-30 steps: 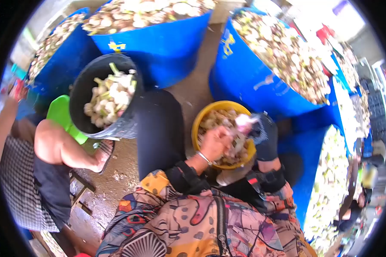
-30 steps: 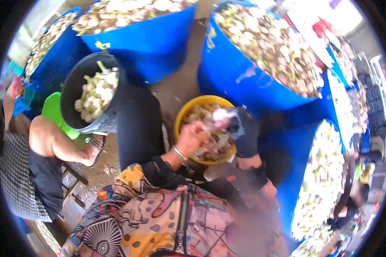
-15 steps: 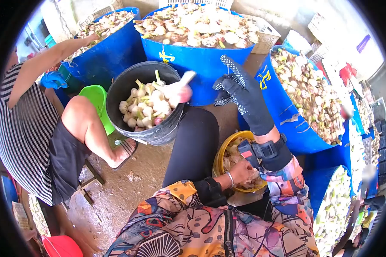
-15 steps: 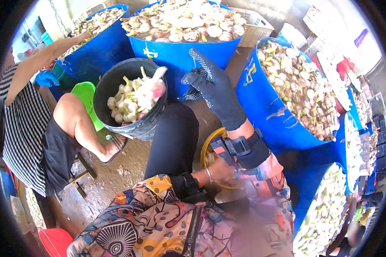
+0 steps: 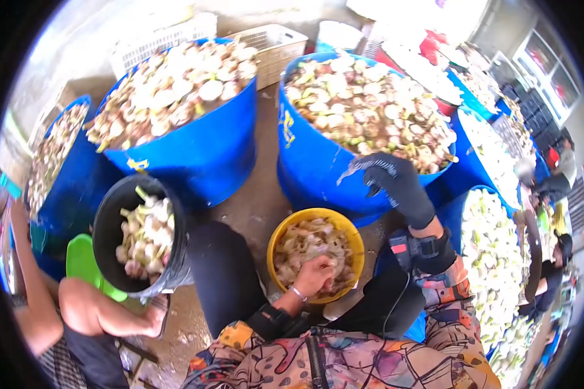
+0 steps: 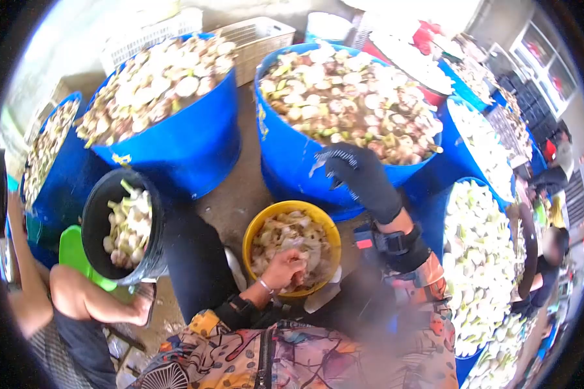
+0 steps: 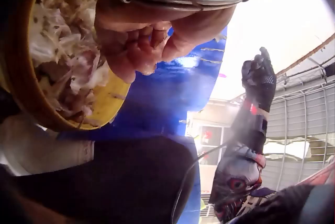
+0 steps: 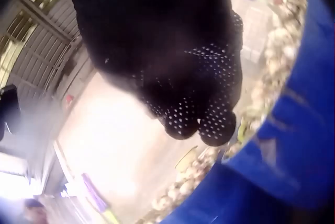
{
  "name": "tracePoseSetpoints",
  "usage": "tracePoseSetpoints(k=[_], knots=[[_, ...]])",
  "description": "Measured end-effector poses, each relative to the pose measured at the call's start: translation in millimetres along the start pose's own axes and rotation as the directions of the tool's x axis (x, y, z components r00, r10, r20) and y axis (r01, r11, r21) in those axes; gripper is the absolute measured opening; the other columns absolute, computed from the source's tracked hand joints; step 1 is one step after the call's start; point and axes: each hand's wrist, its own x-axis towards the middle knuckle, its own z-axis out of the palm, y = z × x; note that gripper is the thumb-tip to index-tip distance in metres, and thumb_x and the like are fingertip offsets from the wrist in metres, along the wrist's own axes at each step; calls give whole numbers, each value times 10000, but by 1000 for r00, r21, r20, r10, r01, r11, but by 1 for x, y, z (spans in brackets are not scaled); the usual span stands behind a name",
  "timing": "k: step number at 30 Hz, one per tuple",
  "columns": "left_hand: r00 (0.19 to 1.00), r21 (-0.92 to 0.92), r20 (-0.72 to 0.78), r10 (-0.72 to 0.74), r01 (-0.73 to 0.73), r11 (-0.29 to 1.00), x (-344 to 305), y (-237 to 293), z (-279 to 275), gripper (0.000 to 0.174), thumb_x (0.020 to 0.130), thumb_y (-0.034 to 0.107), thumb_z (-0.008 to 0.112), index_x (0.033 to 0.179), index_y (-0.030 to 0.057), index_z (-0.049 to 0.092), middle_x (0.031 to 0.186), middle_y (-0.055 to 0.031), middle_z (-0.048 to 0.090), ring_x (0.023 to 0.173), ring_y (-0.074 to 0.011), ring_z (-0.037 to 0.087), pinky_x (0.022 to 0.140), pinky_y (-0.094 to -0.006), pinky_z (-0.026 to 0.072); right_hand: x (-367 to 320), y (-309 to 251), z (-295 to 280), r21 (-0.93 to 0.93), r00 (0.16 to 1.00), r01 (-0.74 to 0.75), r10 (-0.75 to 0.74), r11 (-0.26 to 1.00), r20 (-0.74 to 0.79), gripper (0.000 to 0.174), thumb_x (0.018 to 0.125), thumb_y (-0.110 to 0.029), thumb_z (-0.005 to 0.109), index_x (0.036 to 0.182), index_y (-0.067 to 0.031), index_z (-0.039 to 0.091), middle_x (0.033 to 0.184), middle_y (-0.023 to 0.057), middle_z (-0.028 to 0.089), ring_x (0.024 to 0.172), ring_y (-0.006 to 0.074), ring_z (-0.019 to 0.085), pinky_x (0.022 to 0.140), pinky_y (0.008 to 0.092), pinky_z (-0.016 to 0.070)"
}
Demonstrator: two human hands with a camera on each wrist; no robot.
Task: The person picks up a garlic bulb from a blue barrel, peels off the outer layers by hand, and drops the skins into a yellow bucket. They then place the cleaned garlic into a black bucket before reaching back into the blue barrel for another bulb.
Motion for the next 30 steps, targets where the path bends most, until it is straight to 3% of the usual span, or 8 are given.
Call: tracePoseSetpoints(k=[7,10,13,17,23,25,28,30], knots=[[998,-180,-70,0,-13,984,7,22,5,57,865,78,542,886,26,553,649,-39,551,543,-125,541,509,-274,489,87,52,-119,-368,994,-81,51,926,-92,245,831,-96,563,1060,-57,642,860,91,678,666,143,627,618,277,511],[998,-188,-64,29,-40,981,9,19,3,58,864,58,530,909,25,546,688,-37,552,549,-124,531,528,-273,494,137,76,-124,-761,992,127,-70,637,107,327,806,-144,610,1126,-76,603,915,117,661,797,218,637,740,339,509],[996,-193,-94,6,-24,981,8,23,5,60,860,44,529,912,21,544,715,-39,549,567,-120,534,528,-271,491,178,98,-104,-863,935,348,-198,366,294,462,760,-227,641,1203,-123,560,1037,142,639,947,310,611,840,396,473],[994,-167,-103,24,-41,985,8,25,4,46,861,34,533,904,21,540,694,-26,542,558,-101,522,525,-257,471,216,112,-77,-919,896,298,258,258,362,555,692,-300,668,1205,-125,550,1026,156,640,961,338,602,824,420,474],[991,-140,-112,69,-84,987,4,29,6,33,879,59,539,892,30,530,664,-4,535,526,-72,501,494,-228,436,205,95,-98,-974,948,138,260,182,183,538,659,-353,705,1116,-89,603,998,162,645,945,330,609,829,419,481],[987,-177,-143,72,-98,979,3,28,5,50,881,59,537,917,27,524,662,-3,534,521,-73,501,490,-228,444,172,67,-114,-967,991,120,28,225,130,541,682,-365,691,1126,-73,591,995,177,645,926,319,625,802,409,494],[976,-247,-186,114,-159,956,-1,37,11,87,884,60,532,964,30,514,670,-5,534,522,-75,506,485,-231,457,121,36,-100,-755,997,61,-75,653,15,539,729,-347,730,1153,-60,562,939,161,655,857,267,645,757,364,501],[972,-281,-192,133,-184,942,-3,43,10,199,881,57,525,1074,27,488,761,-33,548,571,-93,528,510,-249,475,73,18,-61,-637,994,90,-113,766,4,484,716,-267,765,1101,-53,565,863,109,650,765,169,632,678,310,505]])
